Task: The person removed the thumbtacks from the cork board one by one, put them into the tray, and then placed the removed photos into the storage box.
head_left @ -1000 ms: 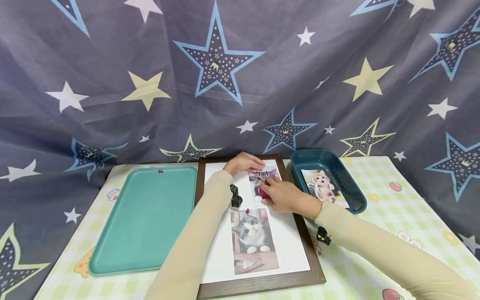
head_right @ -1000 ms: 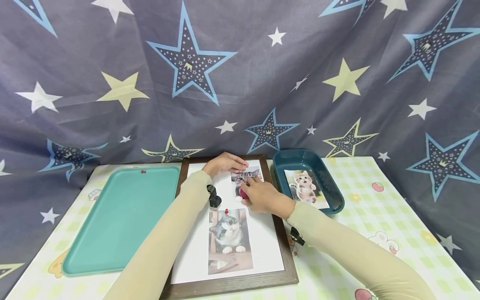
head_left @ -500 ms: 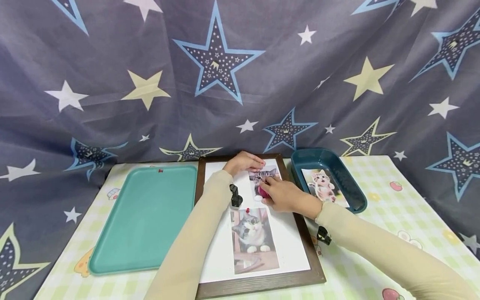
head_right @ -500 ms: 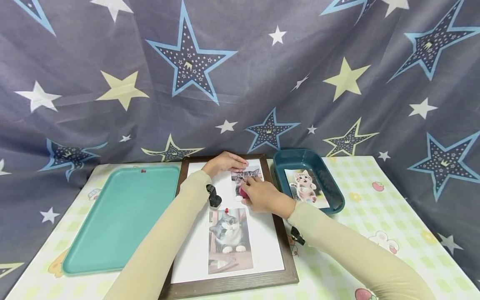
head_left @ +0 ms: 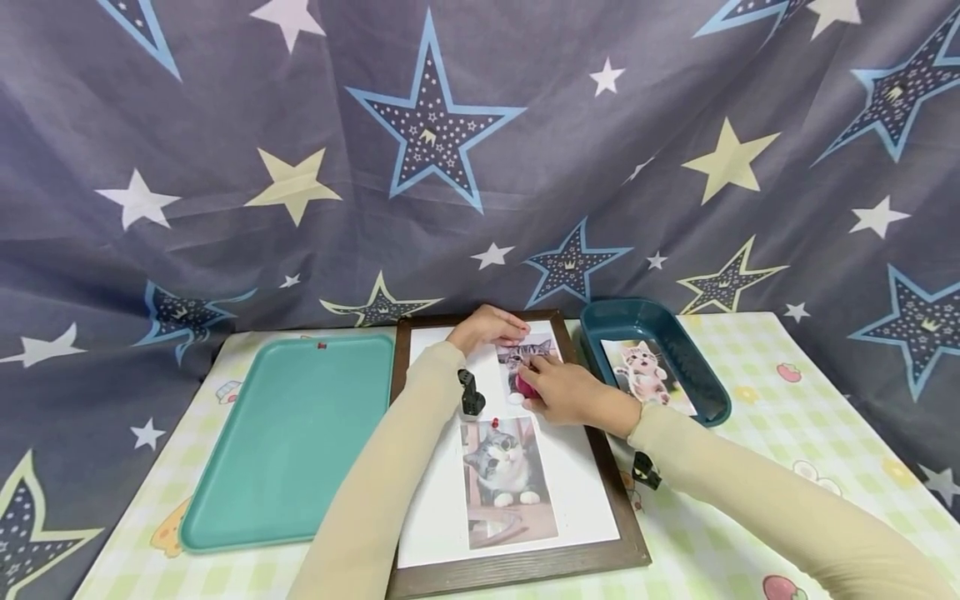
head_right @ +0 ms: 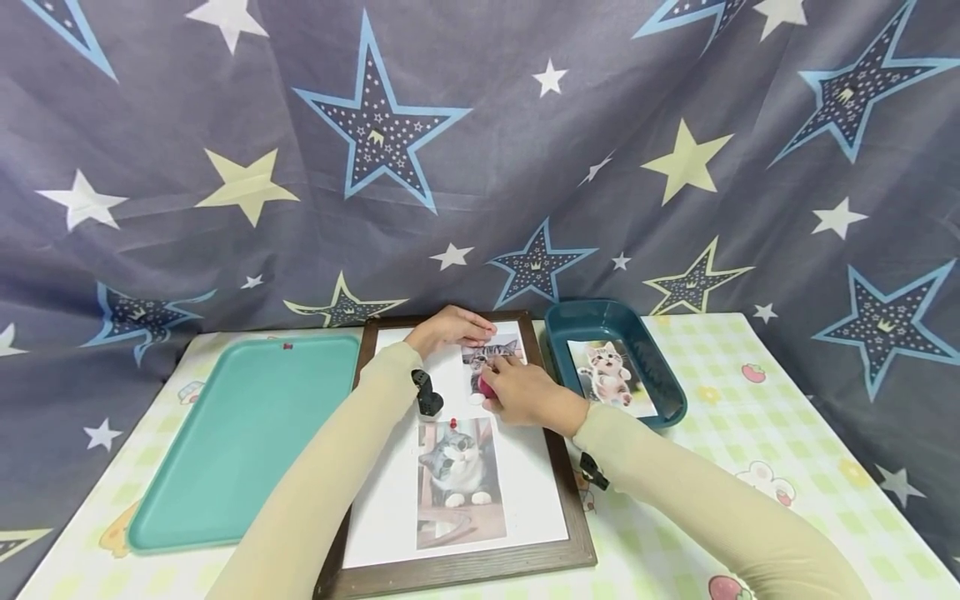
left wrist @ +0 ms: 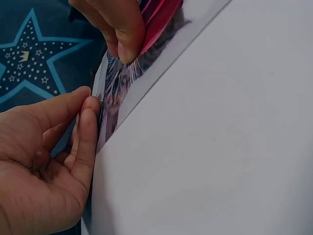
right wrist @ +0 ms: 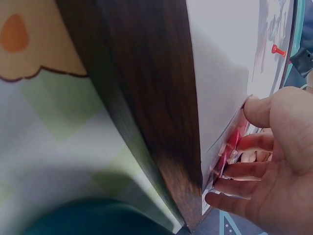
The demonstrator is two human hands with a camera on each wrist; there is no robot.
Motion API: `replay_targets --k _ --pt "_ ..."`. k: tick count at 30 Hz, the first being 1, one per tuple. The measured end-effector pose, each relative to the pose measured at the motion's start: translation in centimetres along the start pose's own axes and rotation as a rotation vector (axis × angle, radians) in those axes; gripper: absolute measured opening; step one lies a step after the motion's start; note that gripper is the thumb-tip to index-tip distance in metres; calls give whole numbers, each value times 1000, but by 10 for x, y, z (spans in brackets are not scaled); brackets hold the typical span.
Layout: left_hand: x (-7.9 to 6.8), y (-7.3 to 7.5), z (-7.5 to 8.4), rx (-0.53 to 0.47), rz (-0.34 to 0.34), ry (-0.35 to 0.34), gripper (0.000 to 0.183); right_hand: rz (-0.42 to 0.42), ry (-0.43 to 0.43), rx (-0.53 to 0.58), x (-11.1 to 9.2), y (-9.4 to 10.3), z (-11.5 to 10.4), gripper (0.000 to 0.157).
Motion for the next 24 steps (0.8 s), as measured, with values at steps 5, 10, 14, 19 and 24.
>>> replay_targets --k 5,10,14,19,24 --pt "2 0 0 -16 28 10 29 -5 -7 3 0 1 0 60" --pt "0 2 -1 -31 36 15 28 8 2 -10 2 0 0 59" --pt "-3 3 -1 -40 28 13 29 17 13 -21 3 -2 0 59" --pt "-7 3 1 -50 23 -8 30 15 8 -23 2 -3 0 59" --pt "-13 4 5 -47 26 -20 29 7 0 -7 0 -2 -1 59"
Point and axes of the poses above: each hand's wrist, its own x-axis towards the middle knuckle, its own y-axis out of the back of the hand, z = x × y, the point moved 1 cm from there along x, towards the middle knuckle, and after that the axes turned 7 degrees about y, right-handed, at the moved point
